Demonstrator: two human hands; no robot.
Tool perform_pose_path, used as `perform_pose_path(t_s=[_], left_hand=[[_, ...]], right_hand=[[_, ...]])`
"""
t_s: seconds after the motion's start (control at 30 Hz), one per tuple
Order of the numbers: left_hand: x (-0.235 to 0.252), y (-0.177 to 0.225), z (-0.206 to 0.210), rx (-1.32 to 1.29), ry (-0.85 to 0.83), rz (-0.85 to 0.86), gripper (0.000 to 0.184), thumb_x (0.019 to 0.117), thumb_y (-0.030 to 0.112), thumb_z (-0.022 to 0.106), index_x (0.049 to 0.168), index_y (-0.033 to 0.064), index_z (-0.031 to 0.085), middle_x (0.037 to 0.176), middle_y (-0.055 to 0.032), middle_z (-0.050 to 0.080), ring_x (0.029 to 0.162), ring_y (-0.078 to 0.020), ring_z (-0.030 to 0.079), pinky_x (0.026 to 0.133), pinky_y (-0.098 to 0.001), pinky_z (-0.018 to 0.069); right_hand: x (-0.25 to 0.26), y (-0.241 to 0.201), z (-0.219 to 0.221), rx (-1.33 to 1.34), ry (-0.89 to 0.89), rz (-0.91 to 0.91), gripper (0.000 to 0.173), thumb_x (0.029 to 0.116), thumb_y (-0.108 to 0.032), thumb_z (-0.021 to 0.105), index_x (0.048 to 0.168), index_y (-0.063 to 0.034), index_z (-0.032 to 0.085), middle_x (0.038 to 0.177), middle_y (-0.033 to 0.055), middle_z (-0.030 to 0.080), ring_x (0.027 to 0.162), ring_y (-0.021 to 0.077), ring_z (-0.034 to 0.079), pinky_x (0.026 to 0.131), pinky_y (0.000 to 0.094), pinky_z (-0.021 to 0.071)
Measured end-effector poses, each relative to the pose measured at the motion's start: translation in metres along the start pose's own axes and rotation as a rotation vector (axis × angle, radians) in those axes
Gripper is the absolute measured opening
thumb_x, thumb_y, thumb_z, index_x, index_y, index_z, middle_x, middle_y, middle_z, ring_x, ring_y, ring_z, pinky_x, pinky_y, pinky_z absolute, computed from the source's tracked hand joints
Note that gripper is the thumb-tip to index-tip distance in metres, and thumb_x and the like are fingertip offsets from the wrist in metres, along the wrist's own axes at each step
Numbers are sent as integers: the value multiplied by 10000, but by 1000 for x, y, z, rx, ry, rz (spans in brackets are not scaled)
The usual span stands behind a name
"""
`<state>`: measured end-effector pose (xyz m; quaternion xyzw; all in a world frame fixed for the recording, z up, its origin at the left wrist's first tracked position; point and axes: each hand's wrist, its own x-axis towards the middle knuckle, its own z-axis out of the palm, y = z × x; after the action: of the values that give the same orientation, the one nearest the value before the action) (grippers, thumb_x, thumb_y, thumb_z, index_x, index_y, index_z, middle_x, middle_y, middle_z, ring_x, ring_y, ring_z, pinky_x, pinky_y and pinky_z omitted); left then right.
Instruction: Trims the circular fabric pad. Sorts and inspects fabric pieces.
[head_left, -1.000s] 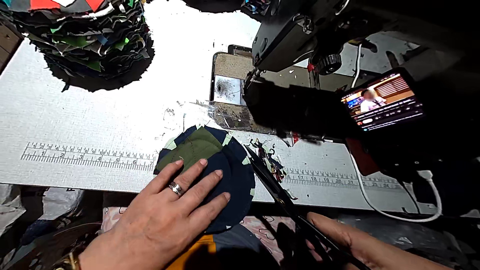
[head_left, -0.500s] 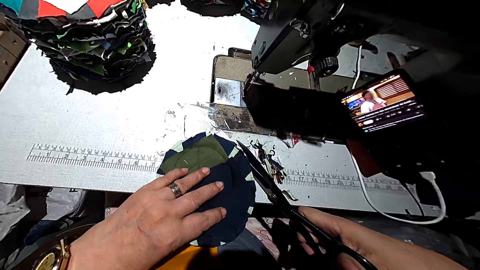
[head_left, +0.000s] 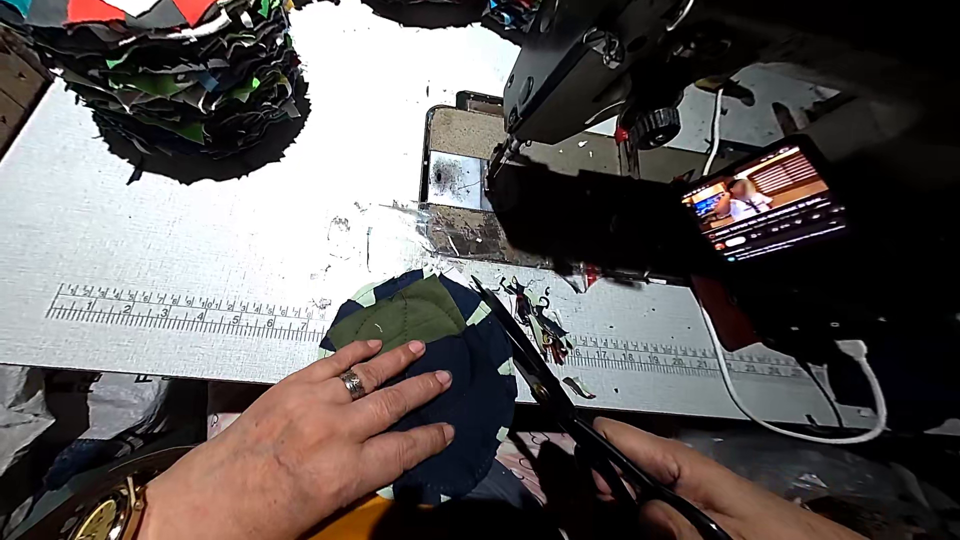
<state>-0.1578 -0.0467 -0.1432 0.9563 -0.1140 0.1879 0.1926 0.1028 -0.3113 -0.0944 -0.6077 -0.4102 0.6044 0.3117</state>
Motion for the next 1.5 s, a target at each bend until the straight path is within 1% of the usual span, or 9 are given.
perform_pose_path(t_s=[0.27,0.43,0.53,0.67,0.83,0.97,1.1,1.37,1.5], left_hand=[[-1,0,-2,3,-6,-7,356,1037,114,497,1319,254,663,1493,-40,582,1434,-312,488,1149,-564,428],[-5,-2,-9,123,33,-78,385,1017,67,485,1296,236,688,1481,-48,592,1442,-321,475,1155,-581,408],[-8,-3,-9,137,37,-96,398,1012,60,481,1295,244,692,1464,-67,605,1419,-327,503,1138,-553,439],[-12,-7,-3,76,45,-51,380,1035,91,474,1312,273,659,1473,-44,597,1416,-304,509,1125,-531,461],[-9,-8,-9,30,-42,-31,383,1051,101,474,1356,279,624,1509,-50,563,1437,-312,482,1138,-524,440],[-12,-8,-3,64,22,-41,395,1044,97,459,1338,294,635,1487,-27,586,1419,-290,507,1127,-503,455],[-13,-8,-1,75,39,-31,396,1042,78,450,1329,270,644,1492,-34,582,1422,-296,502,1128,-515,457],[-10,-6,-4,70,28,-29,375,1045,99,461,1320,259,659,1480,-41,594,1417,-298,509,1135,-535,442],[-11,-7,-3,74,22,-27,376,1039,109,465,1326,266,651,1488,-34,586,1434,-296,488,1142,-530,432]], right_hand=[[-3,-3,11,74,98,26,323,981,-473,649,988,-164,554,728,-67,581,579,40,611,517,236,556],[-15,-2,-4,-7,-40,100,538,906,-655,636,1069,-152,536,881,-42,589,753,55,618,643,264,555],[-20,-3,-6,-53,-78,104,642,881,-718,615,1078,-112,539,879,-13,573,753,69,586,631,263,510],[-14,-4,-3,-13,-79,98,595,890,-684,634,1072,-125,539,884,-22,593,763,60,611,645,255,538],[0,-1,-5,-15,-93,43,594,897,-695,615,1044,-127,521,851,-46,573,732,7,563,618,182,469],[2,1,-5,-5,-83,15,542,931,-659,594,1061,-135,547,848,-51,580,742,11,574,629,192,481],[0,5,0,102,-73,20,501,945,-640,594,1059,-154,546,850,-34,593,712,62,620,616,253,551],[1,9,1,85,-85,11,594,905,-699,600,1103,-142,541,893,-31,597,783,52,605,661,231,519],[2,8,0,64,-75,20,538,923,-654,611,1097,-150,539,898,-39,596,780,51,614,657,239,538]])
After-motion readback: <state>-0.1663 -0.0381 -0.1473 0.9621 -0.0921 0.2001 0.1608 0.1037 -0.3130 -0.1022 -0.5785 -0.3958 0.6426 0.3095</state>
